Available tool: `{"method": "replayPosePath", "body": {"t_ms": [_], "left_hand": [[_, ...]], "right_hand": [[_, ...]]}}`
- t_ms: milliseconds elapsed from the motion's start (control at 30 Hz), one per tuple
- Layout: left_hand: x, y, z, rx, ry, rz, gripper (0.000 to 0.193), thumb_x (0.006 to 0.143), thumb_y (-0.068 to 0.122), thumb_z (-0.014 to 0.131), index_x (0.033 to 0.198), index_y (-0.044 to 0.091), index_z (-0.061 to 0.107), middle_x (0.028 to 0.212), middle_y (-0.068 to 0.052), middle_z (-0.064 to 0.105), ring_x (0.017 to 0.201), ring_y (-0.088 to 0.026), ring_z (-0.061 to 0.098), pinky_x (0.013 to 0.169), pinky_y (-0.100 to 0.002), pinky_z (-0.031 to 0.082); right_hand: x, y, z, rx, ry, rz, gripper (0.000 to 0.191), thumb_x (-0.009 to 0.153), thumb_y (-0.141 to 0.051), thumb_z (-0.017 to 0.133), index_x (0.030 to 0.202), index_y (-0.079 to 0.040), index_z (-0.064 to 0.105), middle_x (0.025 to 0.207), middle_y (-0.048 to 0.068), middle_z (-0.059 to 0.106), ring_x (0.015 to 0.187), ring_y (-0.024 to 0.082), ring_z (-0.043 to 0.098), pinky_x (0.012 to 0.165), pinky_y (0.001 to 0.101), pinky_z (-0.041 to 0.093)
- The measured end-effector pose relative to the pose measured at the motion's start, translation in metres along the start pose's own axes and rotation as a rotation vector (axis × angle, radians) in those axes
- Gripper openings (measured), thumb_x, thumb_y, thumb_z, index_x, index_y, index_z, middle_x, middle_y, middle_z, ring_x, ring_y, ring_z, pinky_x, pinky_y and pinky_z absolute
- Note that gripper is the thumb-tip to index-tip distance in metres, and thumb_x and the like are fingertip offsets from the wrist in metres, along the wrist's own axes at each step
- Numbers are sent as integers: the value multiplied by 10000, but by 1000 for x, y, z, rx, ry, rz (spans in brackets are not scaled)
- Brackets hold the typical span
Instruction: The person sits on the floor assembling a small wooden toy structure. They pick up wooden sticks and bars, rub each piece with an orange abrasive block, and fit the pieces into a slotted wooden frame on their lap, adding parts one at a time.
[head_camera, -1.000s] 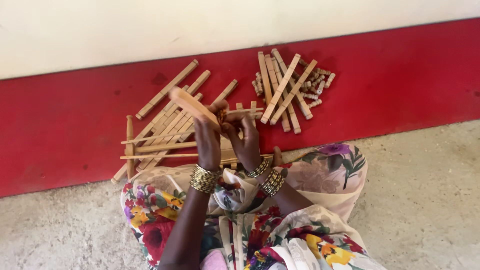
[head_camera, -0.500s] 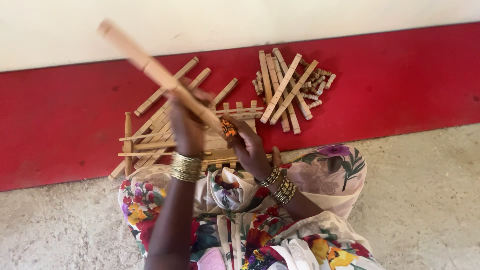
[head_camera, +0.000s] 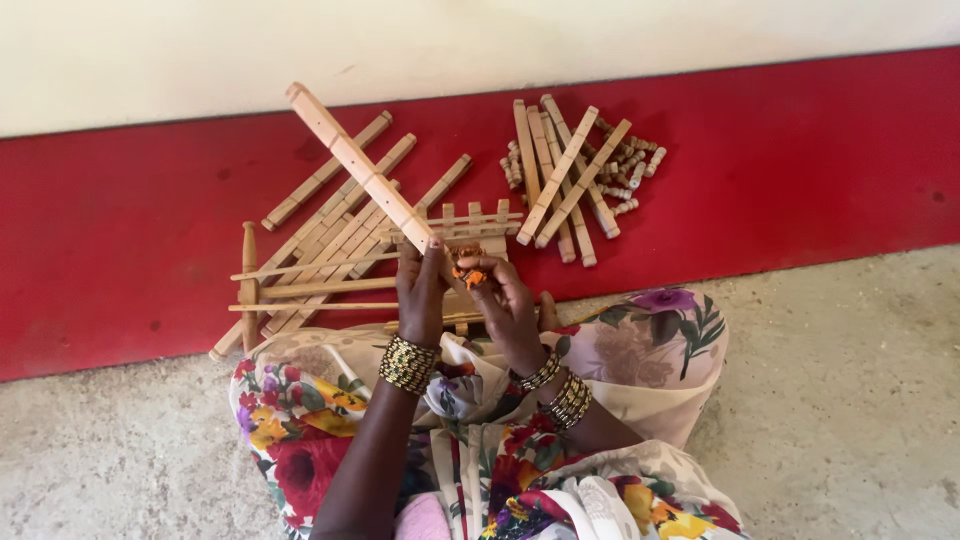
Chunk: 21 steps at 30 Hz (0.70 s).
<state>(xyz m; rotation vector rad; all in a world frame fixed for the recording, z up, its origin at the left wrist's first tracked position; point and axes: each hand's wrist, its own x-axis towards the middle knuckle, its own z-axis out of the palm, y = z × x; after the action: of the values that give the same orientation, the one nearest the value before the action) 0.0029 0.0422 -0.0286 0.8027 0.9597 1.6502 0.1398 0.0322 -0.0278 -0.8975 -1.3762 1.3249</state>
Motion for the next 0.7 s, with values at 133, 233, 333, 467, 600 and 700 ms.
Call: {"method": "replayPosePath", "body": {"t_ms": [133,233,333,467,600,700], "left_hand": [[0,-5,-10,46,63,-47,238,1060,268,543,1208,81,546,868,-21,662,750,-96,649,627,-258,575],[-1,-6,-13,67,130,-47,263,1066,319,532,1158,72,528,768,-36,619,625,-128,613,518,-294,548],[-7,-3,-14,139,121,-85,462,1110,462,361,1103,39,545,748,-62,616,563,-146,594,450,-310,540],[-20,6,-14,279,39,-198,689,1017,556,140,1134,72,616,822,-62,691,649,-117,687,506,-283,614],[-27,14,-18,186,-81,-88,620,1050,478,256,1174,26,662,869,-113,710,672,-142,664,538,-267,583],[-33,12,-23,155,-51,-197,508,1052,391,295,1091,37,657,843,-87,698,634,-130,642,499,-263,565]], "right_hand": [[-4,7,-4,-50,89,-153,179,1065,-138,589,1205,-61,670,1000,65,691,708,32,564,565,173,465],[3,1,-4,-100,126,-293,163,1068,-109,537,1192,-78,637,1104,73,741,758,46,631,608,188,534],[10,-15,2,-135,99,-386,179,1062,-71,509,1187,-76,637,1124,79,738,824,75,679,650,190,577],[3,-37,17,-360,0,-585,221,980,18,531,1105,-84,682,1295,191,616,1047,220,686,844,267,650],[-12,-39,27,-618,-75,-705,257,882,-12,627,1137,-26,645,1238,203,607,1077,343,630,957,405,554],[2,-26,27,-666,-26,-761,213,945,19,640,1136,-70,672,1179,131,678,1048,289,659,953,388,568]]}}
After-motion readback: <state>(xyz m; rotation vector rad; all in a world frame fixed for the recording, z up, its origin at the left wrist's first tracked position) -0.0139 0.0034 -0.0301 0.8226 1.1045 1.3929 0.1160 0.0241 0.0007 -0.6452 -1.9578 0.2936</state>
